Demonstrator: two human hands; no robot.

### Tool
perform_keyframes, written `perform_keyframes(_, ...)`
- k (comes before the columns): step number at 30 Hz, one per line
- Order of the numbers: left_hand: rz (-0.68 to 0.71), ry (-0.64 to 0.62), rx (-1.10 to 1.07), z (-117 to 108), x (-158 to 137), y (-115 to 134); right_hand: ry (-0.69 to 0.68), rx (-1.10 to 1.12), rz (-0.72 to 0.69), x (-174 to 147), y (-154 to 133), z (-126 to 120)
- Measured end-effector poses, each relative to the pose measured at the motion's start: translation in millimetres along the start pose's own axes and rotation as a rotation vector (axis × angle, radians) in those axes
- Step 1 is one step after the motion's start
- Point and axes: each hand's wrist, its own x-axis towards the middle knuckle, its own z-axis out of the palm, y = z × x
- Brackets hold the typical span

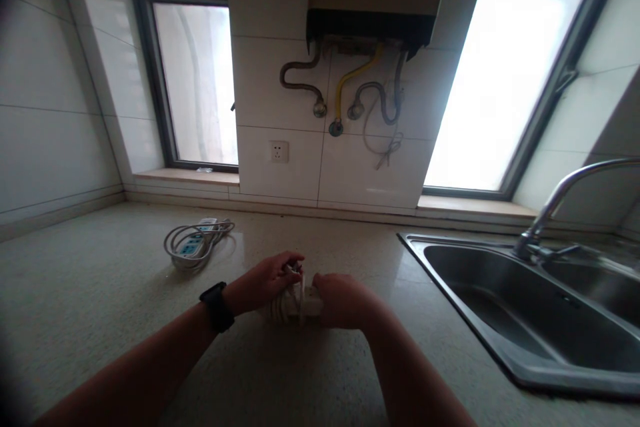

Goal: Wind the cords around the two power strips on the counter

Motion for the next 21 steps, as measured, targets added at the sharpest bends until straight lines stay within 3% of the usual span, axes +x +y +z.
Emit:
perform_keyframes(3,-0.035,0.045,0.08,0.2,1.1,-4.8,0.058,-0.1,-0.016,1.6,-4.7,-0.7)
perform_keyframes(12,-0.238,0.144,0.056,-5.0,6.9,-18.6,0.307,-0.334,-0.133,10.0,-13.5,5.7)
perform_keyframes(21,-0.167,0.243,0.003,-12.3,12.9,-23.4,0.382,-0.35,-0.156,11.5,-9.9,-4.8)
